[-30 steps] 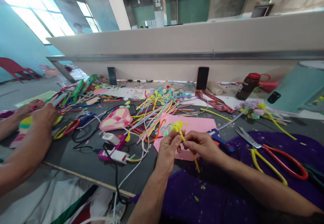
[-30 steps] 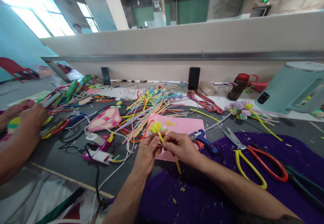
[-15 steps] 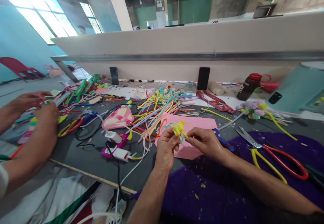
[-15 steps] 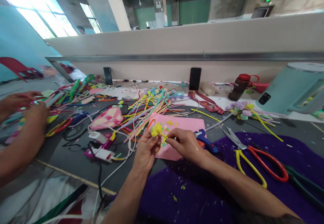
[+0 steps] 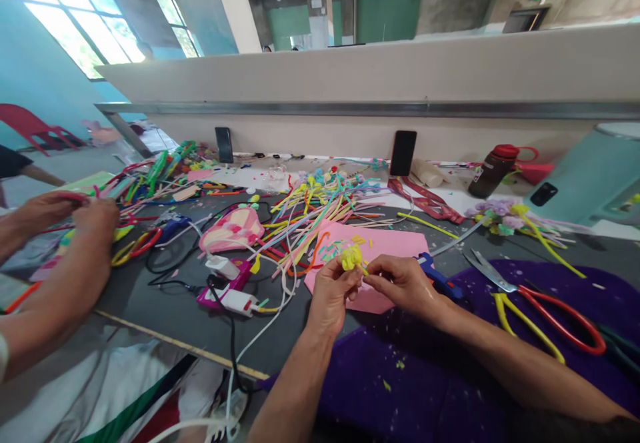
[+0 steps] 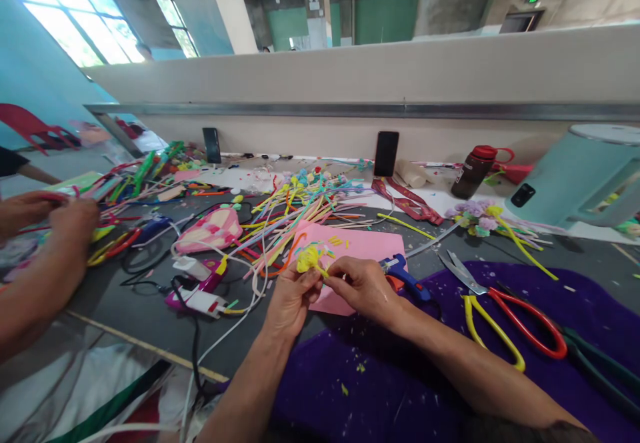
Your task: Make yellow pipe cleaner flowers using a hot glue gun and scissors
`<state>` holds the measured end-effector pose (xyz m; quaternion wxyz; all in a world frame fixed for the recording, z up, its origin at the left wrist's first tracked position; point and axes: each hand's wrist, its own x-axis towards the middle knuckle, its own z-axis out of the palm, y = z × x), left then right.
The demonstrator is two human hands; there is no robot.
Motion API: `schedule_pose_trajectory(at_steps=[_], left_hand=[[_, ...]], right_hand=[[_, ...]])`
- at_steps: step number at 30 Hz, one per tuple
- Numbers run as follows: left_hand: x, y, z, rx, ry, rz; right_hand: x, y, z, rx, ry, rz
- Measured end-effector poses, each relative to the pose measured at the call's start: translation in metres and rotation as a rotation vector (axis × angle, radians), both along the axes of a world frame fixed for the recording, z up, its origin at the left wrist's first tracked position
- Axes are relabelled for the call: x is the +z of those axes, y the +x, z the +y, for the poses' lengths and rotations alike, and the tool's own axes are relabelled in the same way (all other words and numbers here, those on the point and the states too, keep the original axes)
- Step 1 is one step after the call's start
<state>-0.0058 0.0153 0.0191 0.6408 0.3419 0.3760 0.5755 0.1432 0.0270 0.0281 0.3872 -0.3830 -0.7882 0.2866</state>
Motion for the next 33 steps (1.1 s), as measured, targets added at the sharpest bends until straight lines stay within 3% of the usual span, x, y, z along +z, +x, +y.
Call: schedule_pose_trajectory(at_steps=[4, 9, 12, 21, 33], left_hand=[[0.0, -0.001, 0.002, 0.014, -0.033, -0.079], [-0.002, -0.004, 0.005, -0.039, -0.095, -0.193], [-0.004, -0.003, 0.006, -0.069, -0.097, -0.197], [-0.003, 0.0, 0.006, 0.018, -0.129, -0.086], [-0.006, 0.002, 0.008, -0.013, -0.201, -0.11]], right_hand=[[0.004, -0.002, -0.005, 0.005, -0.074, 0.015], [0.007, -0.008, -0.01, 0.102, -0.339, 0.183], [0.005, -0.011, -0.01, 0.087, -0.45, 0.219], [0.002, -0.013, -0.006, -0.043, -0.489, 0.215], [-0.005, -0.016, -0.006, 0.021, -0.55, 0.236]])
